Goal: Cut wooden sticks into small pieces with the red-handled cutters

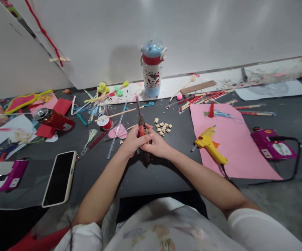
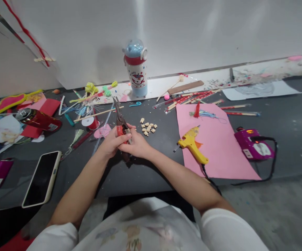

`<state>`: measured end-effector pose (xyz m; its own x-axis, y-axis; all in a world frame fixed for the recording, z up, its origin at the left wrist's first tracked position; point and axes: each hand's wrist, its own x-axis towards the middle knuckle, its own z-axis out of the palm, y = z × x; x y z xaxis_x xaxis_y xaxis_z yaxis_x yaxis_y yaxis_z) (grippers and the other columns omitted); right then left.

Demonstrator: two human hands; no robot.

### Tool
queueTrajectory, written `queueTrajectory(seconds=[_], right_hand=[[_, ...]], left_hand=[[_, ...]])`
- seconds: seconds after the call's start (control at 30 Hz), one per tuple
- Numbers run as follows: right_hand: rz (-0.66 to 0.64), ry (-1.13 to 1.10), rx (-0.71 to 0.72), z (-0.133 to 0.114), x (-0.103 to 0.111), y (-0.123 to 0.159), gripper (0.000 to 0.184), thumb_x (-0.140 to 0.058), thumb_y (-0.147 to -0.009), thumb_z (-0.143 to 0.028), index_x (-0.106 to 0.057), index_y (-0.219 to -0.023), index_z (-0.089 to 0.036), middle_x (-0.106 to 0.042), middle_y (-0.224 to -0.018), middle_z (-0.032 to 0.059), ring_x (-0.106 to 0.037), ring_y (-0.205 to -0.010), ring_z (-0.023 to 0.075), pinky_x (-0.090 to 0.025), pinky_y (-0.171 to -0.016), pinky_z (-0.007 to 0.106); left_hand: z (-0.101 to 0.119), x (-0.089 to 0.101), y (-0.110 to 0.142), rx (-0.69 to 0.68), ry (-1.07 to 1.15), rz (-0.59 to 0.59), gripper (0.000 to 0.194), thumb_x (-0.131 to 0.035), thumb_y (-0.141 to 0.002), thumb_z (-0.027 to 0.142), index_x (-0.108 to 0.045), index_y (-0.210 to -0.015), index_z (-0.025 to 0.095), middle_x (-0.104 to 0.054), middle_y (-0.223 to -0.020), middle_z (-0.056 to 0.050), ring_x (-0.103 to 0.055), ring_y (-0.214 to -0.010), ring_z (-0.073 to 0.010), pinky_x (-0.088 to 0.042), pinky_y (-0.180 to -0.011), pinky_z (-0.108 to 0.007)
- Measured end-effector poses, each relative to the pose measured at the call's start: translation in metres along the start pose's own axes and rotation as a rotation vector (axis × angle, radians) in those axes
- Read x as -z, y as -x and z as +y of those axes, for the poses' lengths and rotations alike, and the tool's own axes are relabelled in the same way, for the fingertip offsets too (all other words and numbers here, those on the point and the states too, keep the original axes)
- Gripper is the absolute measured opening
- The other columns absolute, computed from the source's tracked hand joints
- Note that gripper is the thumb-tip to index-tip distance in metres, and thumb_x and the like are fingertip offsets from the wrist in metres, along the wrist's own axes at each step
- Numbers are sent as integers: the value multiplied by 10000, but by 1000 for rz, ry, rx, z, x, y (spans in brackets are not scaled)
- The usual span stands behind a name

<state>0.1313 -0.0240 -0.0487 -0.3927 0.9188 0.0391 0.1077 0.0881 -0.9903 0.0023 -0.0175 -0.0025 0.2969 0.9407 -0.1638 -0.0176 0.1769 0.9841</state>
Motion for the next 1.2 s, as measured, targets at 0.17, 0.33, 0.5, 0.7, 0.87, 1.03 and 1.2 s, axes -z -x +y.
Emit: queueTrajectory(seconds=[0.17, 0.33, 0.5, 0.7, 0.87, 1.03, 1.2], right_hand=[[11, -7, 23, 2, -1, -1, 502, -645, -691, -325, -475, -1133, -159, -618, -1069, 99, -610, -940, 213, -488, -839, 375], [130, 68, -14, -1, -6, -3, 548, -581, -715, -279, -482, -1241, -161, -626, -1069, 87, -607, -960, 221, -492, -856, 383], [128, 39, 8, -6, -4, -5, 549, -583, -721, -283, -505, -1249, -152, -609, -1139, 105, -579, -1055, 231, -490, -902, 401], [84, 26, 25, -4, -1, -5, 600, -579, -738, -279, -457, -1310, -145, -557, -1275, 126, -573, -1110, 221, -448, -980, 400], [73, 47, 45, -5, -1, -5, 576, -566, -742, -267, -472, -1291, -121, -518, -1328, 140, -547, -1156, 227, -428, -1009, 397], [59, 14, 28, -4, -3, -5, 593, -570, -736, -260, -446, -1305, -149, -572, -1234, 115, -594, -1025, 203, -499, -891, 367], [21, -144, -107, -13, -1, -3, 518, -554, -734, -239, -453, -1236, -164, -610, -788, 2, -541, -569, 104, -482, -554, 254]], left_hand=[[-3, 0, -1, -10, -24, -4, 405, -735, -653, 351, -609, -1001, 188, -623, -896, -27, -577, -792, -139, -457, -705, -256], [-11, -7, -10, 21, 51, 204, 295, -741, -632, 344, -605, -810, 153, -606, -737, -6, -567, -681, -118, -460, -659, -254], [-8, -8, -12, 18, -1, 165, 347, -768, -616, 368, -618, -843, 153, -625, -729, -11, -583, -680, -128, -475, -669, -265], [-7, -6, -9, 5, -18, 173, 368, -773, -618, 363, -612, -880, 161, -647, -789, -23, -606, -724, -140, -494, -733, -290], [-8, -5, -8, 10, -40, 155, 381, -747, -655, 401, -602, -911, 159, -650, -837, -40, -616, -769, -150, -495, -757, -298], [-7, -4, -7, 13, -62, 154, 394, -746, -653, 414, -592, -914, 162, -645, -823, -39, -615, -760, -155, -496, -745, -299], [-6, -1, -8, 1, -93, 133, 434, -740, -647, 464, -599, -924, 161, -660, -872, -55, -625, -801, -174, -489, -764, -312]])
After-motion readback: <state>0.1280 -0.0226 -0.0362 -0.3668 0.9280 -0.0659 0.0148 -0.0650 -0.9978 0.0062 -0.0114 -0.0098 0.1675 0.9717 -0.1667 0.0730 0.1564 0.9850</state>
